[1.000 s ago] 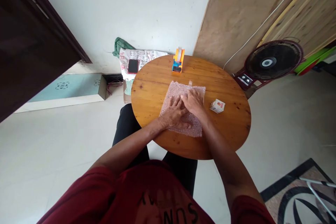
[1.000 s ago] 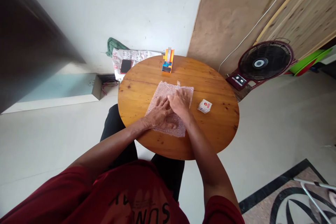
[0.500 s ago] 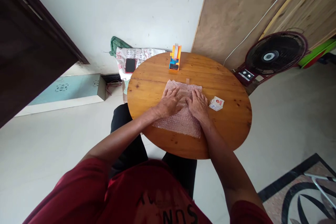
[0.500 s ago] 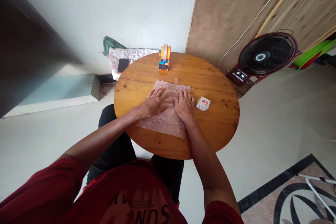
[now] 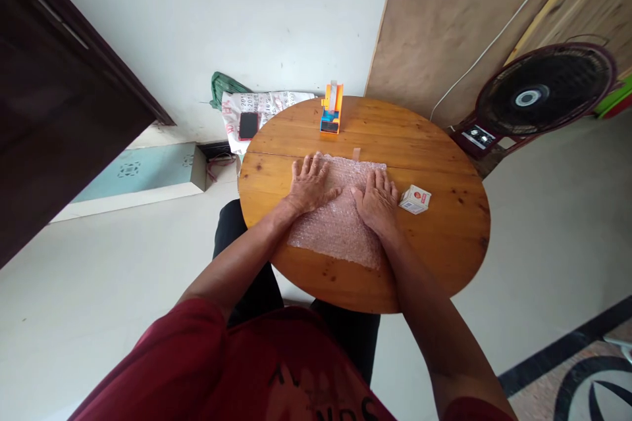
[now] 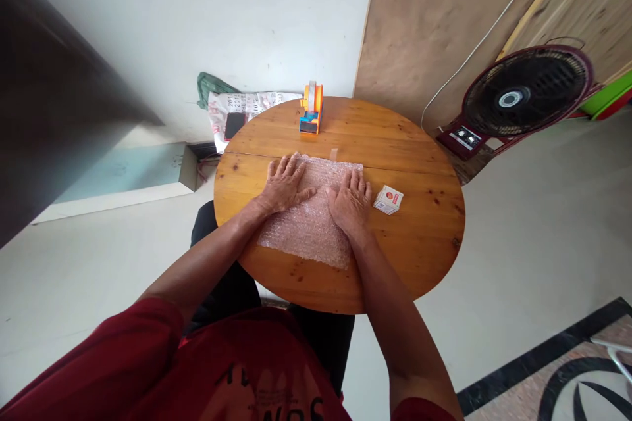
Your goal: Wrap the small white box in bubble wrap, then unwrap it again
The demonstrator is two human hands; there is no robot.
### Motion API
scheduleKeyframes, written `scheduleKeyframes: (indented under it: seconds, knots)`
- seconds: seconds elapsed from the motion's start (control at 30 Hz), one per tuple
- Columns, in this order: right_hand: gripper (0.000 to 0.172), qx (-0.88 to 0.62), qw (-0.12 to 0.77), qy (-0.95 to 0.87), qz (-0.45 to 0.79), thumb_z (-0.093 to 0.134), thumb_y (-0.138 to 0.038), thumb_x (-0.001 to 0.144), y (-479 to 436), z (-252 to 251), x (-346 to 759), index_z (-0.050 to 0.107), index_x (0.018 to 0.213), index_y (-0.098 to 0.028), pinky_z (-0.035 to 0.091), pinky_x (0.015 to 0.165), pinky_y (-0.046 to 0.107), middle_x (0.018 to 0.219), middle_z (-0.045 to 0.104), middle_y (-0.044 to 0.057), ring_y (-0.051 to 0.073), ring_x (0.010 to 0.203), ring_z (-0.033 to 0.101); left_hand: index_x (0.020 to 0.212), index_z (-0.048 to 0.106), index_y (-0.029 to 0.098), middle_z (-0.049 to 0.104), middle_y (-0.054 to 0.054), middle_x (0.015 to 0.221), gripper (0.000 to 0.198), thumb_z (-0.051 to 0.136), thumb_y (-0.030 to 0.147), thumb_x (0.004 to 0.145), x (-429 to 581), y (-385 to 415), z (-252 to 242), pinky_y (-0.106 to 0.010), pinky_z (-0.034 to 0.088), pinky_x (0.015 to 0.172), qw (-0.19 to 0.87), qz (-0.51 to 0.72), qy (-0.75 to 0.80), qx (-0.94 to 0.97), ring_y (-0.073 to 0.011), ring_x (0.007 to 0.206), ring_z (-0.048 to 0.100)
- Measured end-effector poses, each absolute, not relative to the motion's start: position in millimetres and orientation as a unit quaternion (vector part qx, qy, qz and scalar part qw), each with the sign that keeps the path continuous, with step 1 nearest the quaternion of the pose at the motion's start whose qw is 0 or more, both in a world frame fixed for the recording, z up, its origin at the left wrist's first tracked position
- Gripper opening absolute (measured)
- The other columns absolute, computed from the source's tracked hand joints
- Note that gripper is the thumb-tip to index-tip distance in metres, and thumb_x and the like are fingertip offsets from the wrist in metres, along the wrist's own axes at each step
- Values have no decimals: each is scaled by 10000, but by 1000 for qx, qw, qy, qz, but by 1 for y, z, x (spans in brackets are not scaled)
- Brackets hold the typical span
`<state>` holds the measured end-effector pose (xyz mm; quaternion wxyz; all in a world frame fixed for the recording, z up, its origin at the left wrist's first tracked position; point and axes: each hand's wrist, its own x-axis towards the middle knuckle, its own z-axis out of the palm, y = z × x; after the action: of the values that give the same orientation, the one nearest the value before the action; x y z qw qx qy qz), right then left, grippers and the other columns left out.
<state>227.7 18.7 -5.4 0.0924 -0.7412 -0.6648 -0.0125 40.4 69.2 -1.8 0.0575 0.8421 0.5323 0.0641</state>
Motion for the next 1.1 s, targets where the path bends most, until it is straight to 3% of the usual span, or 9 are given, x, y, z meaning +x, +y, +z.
scheduleKeyframes:
  seconds: [0.37, 0.47, 0.57, 0.63, 0.77, 0.9, 1.03, 1.1]
  knots:
    - [638, -739, 85, -668, 11, 276, -412, 1030, 21, -6, 239, 360, 1546, -47, 231, 1193, 499, 1638, 327, 190, 334, 1512, 283, 1560, 352, 175, 152, -161, 1690, 629, 287, 511, 1032, 39, 65, 13, -722, 144, 1190, 77, 33, 536, 840, -375, 1567, 146]
    - [632, -736, 95, -670, 10, 296, -406, 1024, 21, -6, 239, 375, 1539, -49, 237, 1190, 504, 1629, 342, 195, 336, 1506, 295, 1557, 352, 136, 148, -163, 1689, 607, 328, 435, 1030, 45, 56, 22, -670, 108, 1230, 52, 47, 485, 872, -347, 1577, 117]
    - [638, -739, 98, -667, 12, 304, -416, 1019, 20, -4, 238, 380, 1537, -52, 235, 1193, 506, 1628, 346, 193, 337, 1504, 301, 1563, 340, 101, 184, -175, 1679, 645, 346, 457, 1025, 50, 58, 21, -575, 125, 1265, 56, 54, 421, 904, -326, 1577, 135]
    - [651, -739, 90, -668, 16, 302, -423, 1018, 20, -4, 239, 362, 1545, -45, 228, 1200, 502, 1634, 332, 195, 335, 1513, 286, 1570, 323, 98, 206, -192, 1667, 684, 343, 506, 1021, 47, 66, 15, -611, 124, 1250, 80, 31, 419, 904, -340, 1568, 173]
    - [680, -727, 78, -682, 18, 317, -449, 1017, 19, -4, 242, 322, 1567, -50, 173, 1228, 513, 1648, 305, 186, 335, 1532, 243, 1593, 262, 120, 138, -166, 1685, 721, 333, 549, 1018, 32, 82, 4, -649, 83, 1234, 77, 43, 422, 902, -323, 1583, 97]
    - [680, -724, 77, -685, 18, 312, -460, 1020, 18, -5, 245, 316, 1573, -64, 162, 1233, 516, 1652, 304, 172, 331, 1532, 241, 1571, 314, 122, 173, -168, 1681, 671, 332, 517, 1029, 26, 79, 8, -656, 86, 1230, 89, 43, 435, 895, -312, 1584, 107]
    - [673, -725, 78, -684, 14, 302, -465, 1023, 18, -5, 245, 328, 1570, -74, 176, 1225, 520, 1647, 317, 167, 327, 1526, 251, 1540, 380, 101, 241, -176, 1663, 613, 368, 441, 1030, 33, 55, 16, -552, 97, 1271, 88, 78, 401, 908, -296, 1571, 180]
    - [670, -724, 81, -685, 11, 307, -468, 1023, 19, -6, 245, 330, 1570, -81, 178, 1224, 521, 1645, 323, 165, 326, 1524, 252, 1520, 429, 124, 304, -161, 1645, 619, 406, 483, 1016, 35, 42, 15, -492, 136, 1279, 106, 78, 327, 936, -287, 1560, 224]
